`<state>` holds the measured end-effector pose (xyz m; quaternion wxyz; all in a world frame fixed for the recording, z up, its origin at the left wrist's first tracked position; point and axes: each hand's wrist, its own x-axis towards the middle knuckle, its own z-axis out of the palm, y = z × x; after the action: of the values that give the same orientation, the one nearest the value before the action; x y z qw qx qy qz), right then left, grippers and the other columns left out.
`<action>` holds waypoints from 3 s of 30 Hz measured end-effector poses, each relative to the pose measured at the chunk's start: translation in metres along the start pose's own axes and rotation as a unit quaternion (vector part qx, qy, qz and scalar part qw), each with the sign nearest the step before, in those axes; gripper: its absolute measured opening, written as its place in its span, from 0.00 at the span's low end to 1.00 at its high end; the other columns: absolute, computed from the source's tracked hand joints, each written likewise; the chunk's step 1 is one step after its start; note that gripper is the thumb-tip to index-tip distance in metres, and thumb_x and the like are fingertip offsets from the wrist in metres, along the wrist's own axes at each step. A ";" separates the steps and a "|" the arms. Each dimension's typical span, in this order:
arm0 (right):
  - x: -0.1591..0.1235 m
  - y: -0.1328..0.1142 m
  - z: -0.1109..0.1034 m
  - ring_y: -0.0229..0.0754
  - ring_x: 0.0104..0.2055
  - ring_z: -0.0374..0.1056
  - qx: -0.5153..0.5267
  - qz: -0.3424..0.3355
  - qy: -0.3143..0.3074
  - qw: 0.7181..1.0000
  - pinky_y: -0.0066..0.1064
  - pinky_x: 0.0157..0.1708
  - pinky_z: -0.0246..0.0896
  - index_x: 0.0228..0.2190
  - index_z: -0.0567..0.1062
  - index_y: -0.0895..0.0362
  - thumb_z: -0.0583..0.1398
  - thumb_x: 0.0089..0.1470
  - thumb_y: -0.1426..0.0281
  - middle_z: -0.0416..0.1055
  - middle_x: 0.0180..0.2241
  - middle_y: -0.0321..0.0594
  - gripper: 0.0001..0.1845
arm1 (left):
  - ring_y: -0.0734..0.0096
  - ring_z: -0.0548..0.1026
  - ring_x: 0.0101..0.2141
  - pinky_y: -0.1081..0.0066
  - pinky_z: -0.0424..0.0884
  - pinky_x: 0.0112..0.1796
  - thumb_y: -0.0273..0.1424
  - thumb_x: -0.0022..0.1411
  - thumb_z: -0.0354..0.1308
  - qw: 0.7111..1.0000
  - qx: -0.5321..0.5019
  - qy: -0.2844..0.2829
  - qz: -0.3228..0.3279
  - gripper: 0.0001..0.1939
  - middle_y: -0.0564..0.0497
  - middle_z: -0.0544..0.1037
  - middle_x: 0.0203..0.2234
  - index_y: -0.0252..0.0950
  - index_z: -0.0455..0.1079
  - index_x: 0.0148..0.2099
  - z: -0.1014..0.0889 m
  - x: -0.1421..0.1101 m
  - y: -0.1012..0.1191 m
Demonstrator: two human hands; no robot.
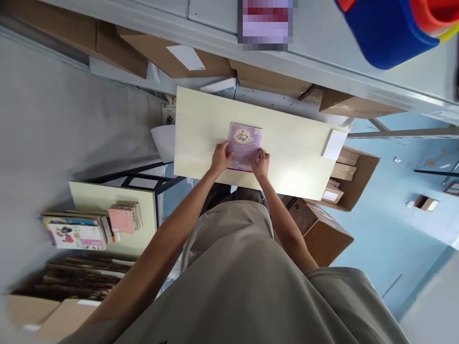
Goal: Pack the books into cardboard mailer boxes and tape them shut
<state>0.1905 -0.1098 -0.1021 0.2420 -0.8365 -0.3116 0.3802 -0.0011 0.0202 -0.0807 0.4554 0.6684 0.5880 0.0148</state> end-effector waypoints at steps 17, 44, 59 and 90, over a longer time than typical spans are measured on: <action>-0.017 -0.049 -0.093 0.66 0.60 0.78 0.089 -0.111 0.060 0.988 0.66 0.65 0.80 0.69 0.77 0.52 0.66 0.66 0.61 0.76 0.59 0.59 0.32 | 0.50 0.86 0.61 0.52 0.83 0.66 0.24 0.68 0.64 0.993 -0.023 -0.029 0.111 0.20 0.39 0.86 0.61 0.40 0.83 0.60 -0.036 -0.027 0.095; 0.078 -0.121 -0.408 0.64 0.64 0.75 -0.153 -0.181 0.443 0.865 0.65 0.69 0.71 0.66 0.75 0.57 0.52 0.82 0.59 0.79 0.59 0.60 0.24 | 0.50 0.84 0.62 0.51 0.77 0.71 0.36 0.82 0.64 0.864 -0.129 0.042 0.486 0.11 0.44 0.88 0.56 0.41 0.85 0.58 -0.075 -0.061 0.376; -0.095 0.022 -0.121 0.60 0.50 0.82 -0.005 -0.125 0.168 0.978 0.56 0.50 0.86 0.58 0.80 0.50 0.61 0.69 0.49 0.75 0.53 0.54 0.25 | 0.34 0.43 0.88 0.33 0.47 0.83 0.29 0.69 0.69 0.987 0.144 -0.034 0.069 0.44 0.29 0.51 0.88 0.31 0.65 0.83 -0.022 -0.006 0.031; 0.014 -0.125 0.055 0.61 0.65 0.79 -0.234 -0.045 -0.039 0.970 0.47 0.62 0.75 0.89 0.36 0.56 0.44 0.86 0.59 0.68 0.75 0.65 0.43 | 0.35 0.34 0.89 0.26 0.29 0.84 0.51 0.82 0.51 0.934 0.147 -0.064 0.319 0.46 0.44 0.54 0.89 0.41 0.50 0.92 -0.041 0.070 -0.033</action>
<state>0.1119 -0.0051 -0.0615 0.0439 -0.8398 -0.4384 0.3173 -0.0272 0.0970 -0.1135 0.3605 0.8797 0.3087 0.0299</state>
